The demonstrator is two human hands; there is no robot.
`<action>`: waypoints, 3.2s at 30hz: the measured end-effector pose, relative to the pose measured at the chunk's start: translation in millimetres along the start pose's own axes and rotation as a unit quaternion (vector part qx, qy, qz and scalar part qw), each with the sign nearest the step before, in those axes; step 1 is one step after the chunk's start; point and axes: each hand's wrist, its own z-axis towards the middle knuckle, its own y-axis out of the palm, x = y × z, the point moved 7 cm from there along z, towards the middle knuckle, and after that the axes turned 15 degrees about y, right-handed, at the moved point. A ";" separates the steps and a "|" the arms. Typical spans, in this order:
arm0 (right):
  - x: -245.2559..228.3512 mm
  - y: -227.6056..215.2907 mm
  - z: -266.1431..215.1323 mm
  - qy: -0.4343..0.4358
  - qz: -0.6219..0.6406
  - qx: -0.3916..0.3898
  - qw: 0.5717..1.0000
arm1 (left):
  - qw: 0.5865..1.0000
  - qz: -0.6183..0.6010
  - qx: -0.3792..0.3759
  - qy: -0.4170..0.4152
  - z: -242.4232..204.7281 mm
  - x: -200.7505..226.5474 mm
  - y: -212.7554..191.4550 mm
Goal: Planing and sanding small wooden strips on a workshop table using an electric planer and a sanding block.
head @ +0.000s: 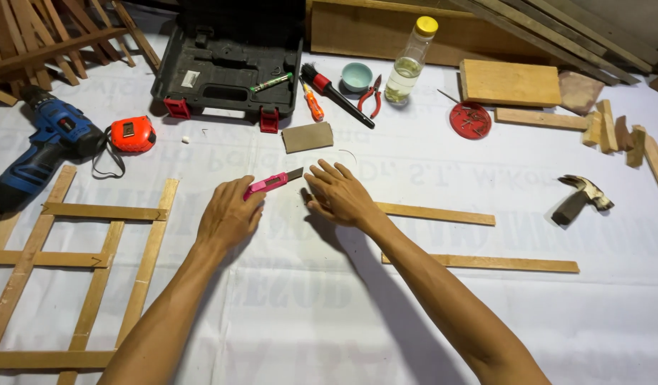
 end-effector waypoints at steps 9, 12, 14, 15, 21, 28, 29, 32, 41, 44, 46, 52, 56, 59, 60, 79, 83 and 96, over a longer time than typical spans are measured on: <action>64.7 -62.9 -104.1 0.119 0.029 0.064 0.990 | 0.991 -0.081 -0.006 0.107 69.4 77.1 32.7; 91.9 -88.5 -156.7 0.167 0.020 0.075 0.983 | 0.982 -0.137 -0.028 0.124 103.5 133.2 56.4; 112.9 -97.1 -192.7 0.207 0.013 0.075 0.975 | 0.972 -0.178 -0.026 0.154 122.2 181.6 46.9; 123.8 -99.1 -210.2 0.235 0.010 0.069 0.969 | 0.961 -0.214 -0.026 0.170 129.2 205.4 42.5; 175.3 -102.9 -295.7 0.311 0.005 0.030 0.950 | 0.951 -0.236 -0.073 0.187 147.2 286.4 60.4; 223.3 -106.3 -355.1 0.322 -0.063 0.100 0.939 | 0.965 -0.233 -0.084 0.090 144.6 308.7 98.4; 227.8 -106.0 -360.0 0.337 -0.045 0.098 0.935 | 0.969 -0.223 -0.084 0.063 138.7 307.2 111.3; 223.7 -114.8 -366.6 0.315 -0.033 0.116 0.941 | 0.974 -0.210 -0.079 0.018 129.6 311.9 113.5; 200.6 -110.4 -377.1 0.220 0.016 0.096 0.971 | 0.977 -0.203 -0.061 -0.012 94.6 313.0 91.4; 201.4 -106.6 -379.9 0.238 0.042 0.091 0.966 | 0.976 -0.207 -0.062 -0.036 90.2 312.2 99.5; 201.9 -107.4 -380.4 0.246 0.059 0.096 0.963 | 0.975 -0.210 -0.062 -0.046 89.2 311.7 102.0; 204.8 -108.9 -380.7 0.270 0.045 0.070 0.959 | 0.981 -0.183 -0.065 -0.028 89.7 318.4 82.2; 213.7 -130.4 -385.8 0.243 0.003 0.105 0.964 | 0.980 -0.167 -0.107 -0.001 98.2 326.5 76.4; 218.2 -167.6 -397.1 0.250 -0.008 0.134 0.959 | 0.979 -0.163 -0.114 0.030 119.9 342.7 73.9; 219.7 -182.5 -406.1 0.255 -0.008 0.149 0.955 | 0.978 -0.169 -0.118 0.041 130.3 351.4 76.4; 287.6 -317.4 -680.6 0.406 -0.069 0.268 0.871 | 0.923 -0.183 -0.143 0.306 293.9 622.7 118.2; 309.4 -315.1 -700.2 0.436 -0.065 0.260 0.859 | 0.911 -0.176 -0.169 0.332 310.2 652.0 131.4; 449.1 -363.5 -668.6 0.477 0.015 0.233 0.847 | 0.912 -0.114 -0.160 0.360 477.1 705.4 157.8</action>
